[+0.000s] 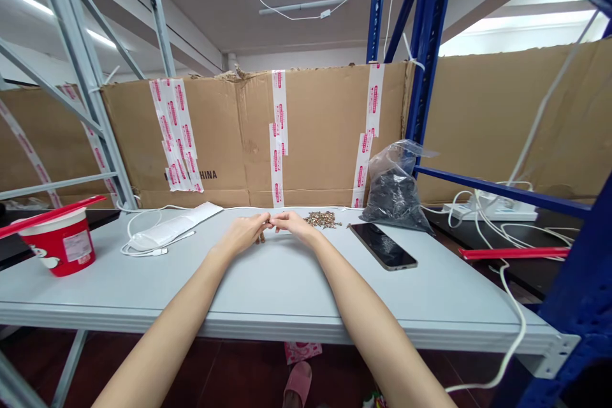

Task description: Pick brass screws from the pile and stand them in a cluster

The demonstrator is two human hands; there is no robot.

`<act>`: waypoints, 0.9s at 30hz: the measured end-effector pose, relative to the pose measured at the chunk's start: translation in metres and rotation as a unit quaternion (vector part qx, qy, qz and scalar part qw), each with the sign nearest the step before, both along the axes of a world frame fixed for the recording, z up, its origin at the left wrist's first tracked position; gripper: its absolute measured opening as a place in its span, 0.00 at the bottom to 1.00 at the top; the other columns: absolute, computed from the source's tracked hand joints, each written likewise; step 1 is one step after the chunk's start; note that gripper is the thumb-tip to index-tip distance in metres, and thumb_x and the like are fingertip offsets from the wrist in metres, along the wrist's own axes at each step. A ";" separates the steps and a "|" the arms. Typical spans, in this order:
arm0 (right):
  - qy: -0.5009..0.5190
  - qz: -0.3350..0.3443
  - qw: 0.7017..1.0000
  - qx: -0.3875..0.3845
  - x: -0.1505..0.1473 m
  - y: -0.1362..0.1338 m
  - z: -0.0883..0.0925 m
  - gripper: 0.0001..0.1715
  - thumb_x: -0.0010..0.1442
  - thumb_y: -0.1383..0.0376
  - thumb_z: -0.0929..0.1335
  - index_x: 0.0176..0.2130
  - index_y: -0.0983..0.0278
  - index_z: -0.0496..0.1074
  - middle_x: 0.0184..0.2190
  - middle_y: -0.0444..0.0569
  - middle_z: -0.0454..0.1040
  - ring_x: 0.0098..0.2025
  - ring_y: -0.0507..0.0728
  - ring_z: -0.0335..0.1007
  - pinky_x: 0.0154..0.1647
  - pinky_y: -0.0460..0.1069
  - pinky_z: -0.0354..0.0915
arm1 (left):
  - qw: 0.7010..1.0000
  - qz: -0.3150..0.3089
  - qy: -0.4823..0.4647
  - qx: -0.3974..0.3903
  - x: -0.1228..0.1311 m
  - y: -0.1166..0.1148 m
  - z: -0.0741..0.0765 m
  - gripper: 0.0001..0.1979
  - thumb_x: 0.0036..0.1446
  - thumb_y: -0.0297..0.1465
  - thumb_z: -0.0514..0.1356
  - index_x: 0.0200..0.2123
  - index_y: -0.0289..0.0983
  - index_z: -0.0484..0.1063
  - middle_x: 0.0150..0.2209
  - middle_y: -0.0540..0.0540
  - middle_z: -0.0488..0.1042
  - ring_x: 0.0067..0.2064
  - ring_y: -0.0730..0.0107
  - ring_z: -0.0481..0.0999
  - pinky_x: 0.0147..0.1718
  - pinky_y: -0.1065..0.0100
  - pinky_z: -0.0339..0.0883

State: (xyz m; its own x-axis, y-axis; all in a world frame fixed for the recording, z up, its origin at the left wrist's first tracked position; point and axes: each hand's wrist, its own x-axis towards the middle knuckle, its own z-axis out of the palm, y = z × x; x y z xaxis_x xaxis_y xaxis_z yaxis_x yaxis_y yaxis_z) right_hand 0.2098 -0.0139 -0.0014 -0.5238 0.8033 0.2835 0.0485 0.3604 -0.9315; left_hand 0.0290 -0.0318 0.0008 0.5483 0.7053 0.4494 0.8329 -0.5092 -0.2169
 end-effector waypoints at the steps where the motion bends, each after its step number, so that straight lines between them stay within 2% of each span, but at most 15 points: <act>1: 0.002 0.002 1.000 0.000 0.000 0.000 0.000 0.18 0.48 0.54 0.68 0.27 0.67 0.73 0.27 0.46 0.71 0.27 0.49 0.59 0.38 0.48 0.55 | 1.000 -0.005 0.000 -0.003 0.000 0.000 0.000 0.11 0.62 0.33 0.41 0.38 0.39 0.61 0.32 0.48 0.72 0.27 0.70 0.71 0.25 0.71 0.53; 3: 0.004 0.010 1.000 0.001 -0.001 0.001 -0.001 0.18 0.48 0.54 0.68 0.28 0.67 0.74 0.29 0.47 0.71 0.27 0.49 0.59 0.37 0.48 0.55 | 1.000 -0.009 0.001 -0.005 0.000 -0.002 0.001 0.11 0.62 0.31 0.41 0.38 0.39 0.62 0.32 0.48 0.72 0.27 0.70 0.71 0.25 0.71 0.53; 9: 0.005 0.011 1.000 0.010 -0.003 -0.001 -0.001 0.20 0.47 0.52 0.68 0.29 0.67 0.75 0.25 0.46 0.71 0.27 0.49 0.59 0.36 0.47 0.55 | 1.000 -0.002 0.001 0.015 0.000 -0.003 -0.001 0.16 0.63 0.37 0.39 0.35 0.38 0.63 0.30 0.47 0.72 0.27 0.71 0.70 0.25 0.72 0.53; 16: 0.020 0.018 0.999 -0.021 -0.003 -0.005 0.003 0.20 0.43 0.53 0.71 0.28 0.67 0.74 0.25 0.46 0.70 0.25 0.48 0.59 0.34 0.47 0.57 | 1.000 -0.002 -0.003 0.006 -0.001 0.003 -0.003 0.17 0.63 0.37 0.38 0.33 0.37 0.63 0.28 0.47 0.71 0.26 0.69 0.70 0.25 0.71 0.53; 21: 0.027 0.024 0.999 -0.008 -0.001 -0.007 0.006 0.20 0.44 0.53 0.70 0.27 0.68 0.74 0.25 0.44 0.69 0.22 0.46 0.55 0.33 0.47 0.56 | 0.998 -0.020 -0.066 -0.012 0.001 -0.005 0.001 0.17 0.62 0.40 0.40 0.34 0.38 0.63 0.27 0.48 0.71 0.28 0.69 0.71 0.26 0.71 0.55; 24: 0.039 0.018 0.999 -0.015 0.000 -0.005 0.004 0.21 0.42 0.51 0.71 0.26 0.68 0.73 0.24 0.44 0.69 0.22 0.46 0.56 0.33 0.47 0.56 | 0.994 -0.043 -0.096 -0.033 0.004 -0.007 0.002 0.14 0.62 0.37 0.41 0.36 0.39 0.62 0.26 0.50 0.71 0.28 0.69 0.70 0.27 0.72 0.55; 27: 0.036 0.015 0.999 -0.014 -0.001 -0.001 0.000 0.21 0.42 0.51 0.71 0.27 0.67 0.73 0.24 0.44 0.69 0.22 0.47 0.56 0.32 0.47 0.56 | 0.995 -0.052 -0.085 -0.031 0.004 -0.005 0.000 0.14 0.62 0.34 0.40 0.34 0.39 0.63 0.28 0.49 0.71 0.27 0.71 0.69 0.26 0.72 0.55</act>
